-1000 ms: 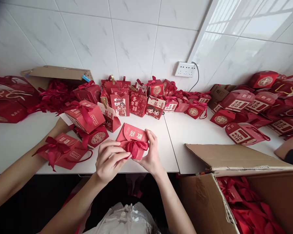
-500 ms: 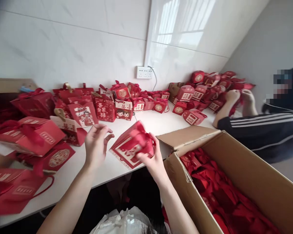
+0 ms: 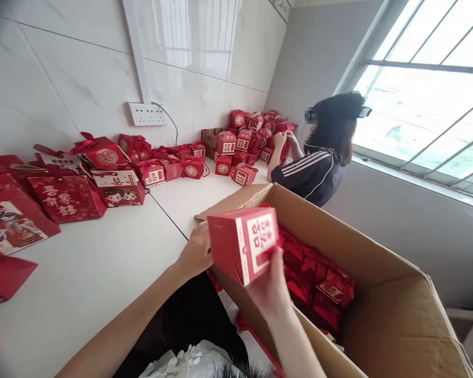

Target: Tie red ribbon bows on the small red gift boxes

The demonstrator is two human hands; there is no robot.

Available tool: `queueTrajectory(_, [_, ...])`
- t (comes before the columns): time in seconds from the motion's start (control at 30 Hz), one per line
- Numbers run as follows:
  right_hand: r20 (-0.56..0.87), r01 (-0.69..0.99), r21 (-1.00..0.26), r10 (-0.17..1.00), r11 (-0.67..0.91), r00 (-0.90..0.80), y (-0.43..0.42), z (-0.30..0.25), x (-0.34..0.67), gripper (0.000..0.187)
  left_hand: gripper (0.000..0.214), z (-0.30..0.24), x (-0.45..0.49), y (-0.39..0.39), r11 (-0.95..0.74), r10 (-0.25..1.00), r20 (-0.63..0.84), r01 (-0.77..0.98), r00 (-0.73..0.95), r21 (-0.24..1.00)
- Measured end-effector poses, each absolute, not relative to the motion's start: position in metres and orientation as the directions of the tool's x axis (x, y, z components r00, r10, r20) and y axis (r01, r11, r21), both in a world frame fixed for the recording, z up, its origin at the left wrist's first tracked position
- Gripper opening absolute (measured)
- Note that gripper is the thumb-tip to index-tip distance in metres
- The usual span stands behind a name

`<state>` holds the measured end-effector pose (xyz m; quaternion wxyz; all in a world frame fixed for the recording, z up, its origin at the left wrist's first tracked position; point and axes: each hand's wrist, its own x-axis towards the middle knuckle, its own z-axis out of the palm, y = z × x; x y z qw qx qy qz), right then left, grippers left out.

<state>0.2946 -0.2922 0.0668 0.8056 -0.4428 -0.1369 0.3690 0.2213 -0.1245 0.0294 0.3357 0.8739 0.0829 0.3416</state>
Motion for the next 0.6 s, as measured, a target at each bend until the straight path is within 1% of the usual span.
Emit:
queueTrajectory(0.03, [-0.014,-0.266,-0.894,0.573,0.36,0.82,-0.307,0.067,0.304,0.07,0.037,0.024,0.227,-0.129,-0.811,0.285,0.556,-0.113,0.78,0.574])
queueTrajectory(0.07, [0.089,-0.06,-0.944,0.426,0.323,0.9,-0.323,0.069,0.316,0.077,0.041,0.019,0.232,-0.134,-0.846,0.195,0.551,-0.145,0.812,0.514])
queueTrajectory(0.1, [0.168,0.098,-0.969,0.314,0.229,0.935,-0.339,0.07,0.329,0.086,0.043,0.014,0.236,-0.138,-0.87,0.119,0.535,-0.171,0.836,0.461])
queueTrajectory(0.13, [0.199,0.168,-0.976,0.25,0.138,0.948,-0.354,0.073,0.341,0.091,0.045,0.009,0.239,-0.141,-0.893,0.07,0.524,-0.181,0.849,0.412])
queueTrajectory(0.17, [0.173,0.156,-0.984,0.243,0.087,0.954,-0.367,0.076,0.352,0.088,0.044,0.005,0.242,-0.144,-0.908,0.051,0.519,-0.177,0.853,0.38])
queueTrajectory(0.2, [0.102,0.084,-0.993,0.265,0.081,0.959,-0.378,0.081,0.36,0.082,0.043,0.001,0.244,-0.146,-0.914,0.058,0.521,-0.165,0.852,0.371])
queueTrajectory(0.23, [-0.004,-0.042,-0.993,0.313,0.114,0.95,-0.385,0.085,0.365,0.074,0.041,-0.001,0.246,-0.148,-0.915,0.074,0.526,-0.153,0.847,0.374])
queueTrajectory(0.27, [-0.122,-0.197,-0.966,0.376,0.168,0.918,-0.389,0.09,0.367,0.068,0.038,-0.004,0.247,-0.149,-0.913,0.089,0.533,-0.145,0.841,0.381])
queueTrajectory(0.33, [-0.31,-0.488,-0.826,0.497,0.281,0.811,-0.388,0.098,0.363,0.062,0.034,-0.007,0.249,-0.149,-0.91,0.105,0.554,-0.145,0.826,0.388])
queueTrajectory(0.37, [-0.366,-0.589,-0.741,0.54,0.324,0.758,-0.385,0.101,0.358,0.06,0.033,-0.008,0.25,-0.148,-0.91,0.106,0.564,-0.15,0.819,0.388])
queueTrajectory(0.4, [-0.401,-0.655,-0.663,0.568,0.361,0.719,-0.381,0.103,0.354,0.058,0.031,-0.009,0.25,-0.147,-0.909,0.105,0.573,-0.155,0.813,0.386])
queueTrajectory(0.47, [-0.432,-0.717,-0.557,0.591,0.419,0.681,-0.374,0.105,0.347,0.058,0.029,-0.01,0.249,-0.146,-0.908,0.104,0.582,-0.162,0.807,0.387])
queueTrajectory(0.53, [-0.436,-0.741,-0.509,0.61,0.439,0.661,-0.37,0.104,0.345,0.059,0.031,-0.004,0.248,-0.148,-0.902,0.113,0.578,-0.161,0.808,0.401])
queueTrajectory(0.6, [-0.423,-0.753,-0.5,0.638,0.427,0.643,-0.369,0.102,0.344,0.059,0.039,0.01,0.246,-0.155,-0.899,0.114,0.595,-0.172,0.796,0.402])
